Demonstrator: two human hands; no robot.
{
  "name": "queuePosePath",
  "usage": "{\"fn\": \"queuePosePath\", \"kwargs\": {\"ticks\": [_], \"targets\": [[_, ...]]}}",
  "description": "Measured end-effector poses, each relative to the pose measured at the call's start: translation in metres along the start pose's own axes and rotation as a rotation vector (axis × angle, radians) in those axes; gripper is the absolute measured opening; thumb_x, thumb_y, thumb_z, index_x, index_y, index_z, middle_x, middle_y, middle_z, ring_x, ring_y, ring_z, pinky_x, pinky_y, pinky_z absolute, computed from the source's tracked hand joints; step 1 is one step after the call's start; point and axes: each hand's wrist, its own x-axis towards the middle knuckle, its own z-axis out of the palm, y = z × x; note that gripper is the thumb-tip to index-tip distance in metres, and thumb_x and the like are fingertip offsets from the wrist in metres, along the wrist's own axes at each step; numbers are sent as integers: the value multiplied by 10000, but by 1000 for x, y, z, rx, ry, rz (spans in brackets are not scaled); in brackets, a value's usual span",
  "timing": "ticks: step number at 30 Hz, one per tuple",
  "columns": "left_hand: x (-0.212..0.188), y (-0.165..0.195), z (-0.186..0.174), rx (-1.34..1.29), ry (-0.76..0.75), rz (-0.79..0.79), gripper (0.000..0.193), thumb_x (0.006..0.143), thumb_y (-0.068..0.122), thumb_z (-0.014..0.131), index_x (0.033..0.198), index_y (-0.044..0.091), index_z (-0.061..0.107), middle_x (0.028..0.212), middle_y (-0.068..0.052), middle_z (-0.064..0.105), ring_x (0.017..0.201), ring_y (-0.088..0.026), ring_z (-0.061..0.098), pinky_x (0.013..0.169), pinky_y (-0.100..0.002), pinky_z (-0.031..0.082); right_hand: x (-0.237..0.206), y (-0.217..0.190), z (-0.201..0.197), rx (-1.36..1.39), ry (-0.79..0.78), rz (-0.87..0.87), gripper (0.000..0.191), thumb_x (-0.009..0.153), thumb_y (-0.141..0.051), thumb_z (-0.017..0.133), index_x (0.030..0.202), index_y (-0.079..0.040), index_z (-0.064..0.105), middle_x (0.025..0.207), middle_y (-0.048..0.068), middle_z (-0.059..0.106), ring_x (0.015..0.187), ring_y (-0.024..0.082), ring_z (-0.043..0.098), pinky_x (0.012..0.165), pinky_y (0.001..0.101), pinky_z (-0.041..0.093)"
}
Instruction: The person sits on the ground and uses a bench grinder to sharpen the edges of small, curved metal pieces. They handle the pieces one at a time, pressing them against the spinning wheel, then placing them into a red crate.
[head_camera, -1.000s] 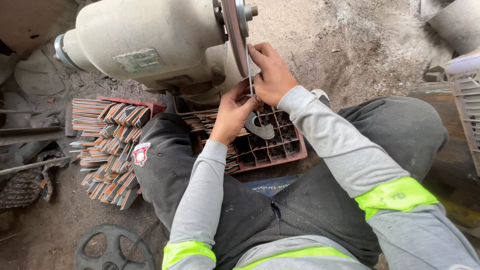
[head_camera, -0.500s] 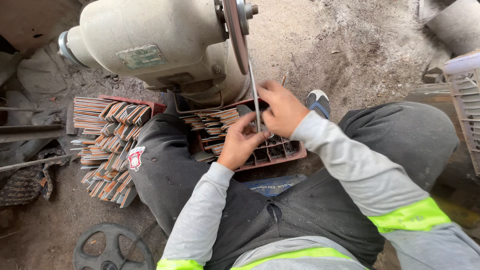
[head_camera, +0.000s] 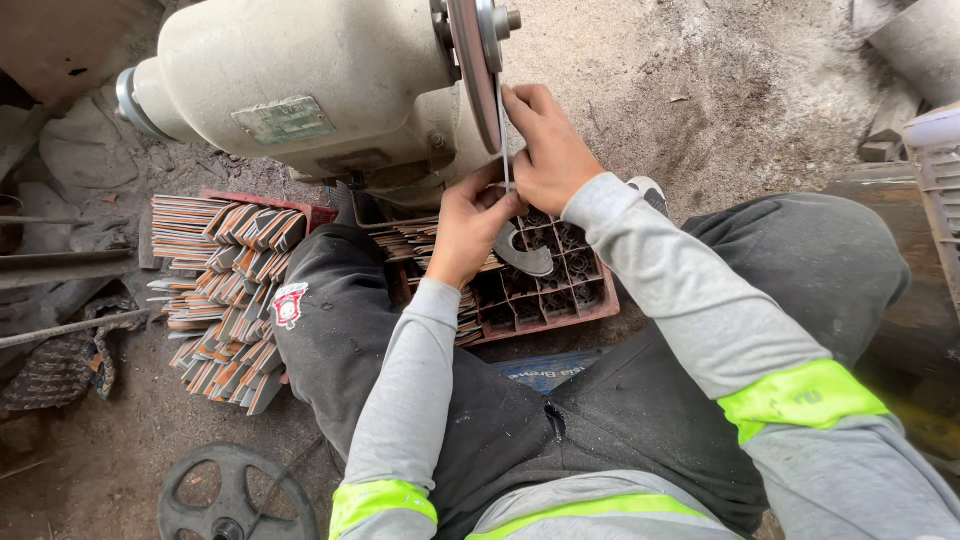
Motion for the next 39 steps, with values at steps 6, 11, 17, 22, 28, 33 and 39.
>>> {"fn": "queuePosePath", "kwargs": {"ticks": [6,11,17,22,28,33,39], "targets": [[4,0,-2,-71,-11,-18,496,941,57,720,1370,-132,558,1166,-138,725,1039,-178,711,932,-327,603,8,0,5,-65,12,-7,737,792,69,529,1520,76,409,1407,267,478,1332,449,464,1155,463,404],[-19,-1,1,-102,-44,-23,560,932,67,749,1411,-115,521,1285,-151,680,1157,-184,669,979,-313,575,-9,-21,6,-66,-3,46,727,787,65,534,1507,43,439,1382,262,492,1322,443,472,1170,467,387],[-56,5,12,409,22,28,573,839,46,818,1352,-55,582,1234,-123,644,1027,-196,689,880,-303,604,-48,-28,-15,183,-178,89,601,806,24,515,1406,63,517,1283,253,602,1200,370,606,1046,409,500],[-58,18,12,786,68,353,625,778,-24,840,1363,-19,619,1230,-121,615,1064,-217,660,927,-304,574,-52,-11,-27,728,-208,359,383,886,-22,518,1241,32,650,1160,126,728,1107,225,680,1031,331,533],[-26,7,8,198,-4,84,586,853,-18,815,1381,-87,571,1201,-105,629,1039,-156,631,933,-299,596,-29,-3,-14,213,-130,232,464,913,20,513,1369,13,593,1260,202,591,1212,324,595,1083,387,470],[5,3,-1,-103,-11,-10,481,935,56,736,1346,-123,560,1141,-142,731,1013,-168,714,914,-314,606,1,5,2,14,-18,50,661,836,53,531,1493,44,462,1415,246,486,1334,419,492,1132,426,416],[7,6,-2,-29,22,-25,476,959,55,740,1353,-164,587,1174,-185,720,1044,-195,700,935,-331,596,5,4,6,-19,7,-5,683,805,75,513,1486,69,454,1406,255,492,1341,433,496,1169,434,416]]}}
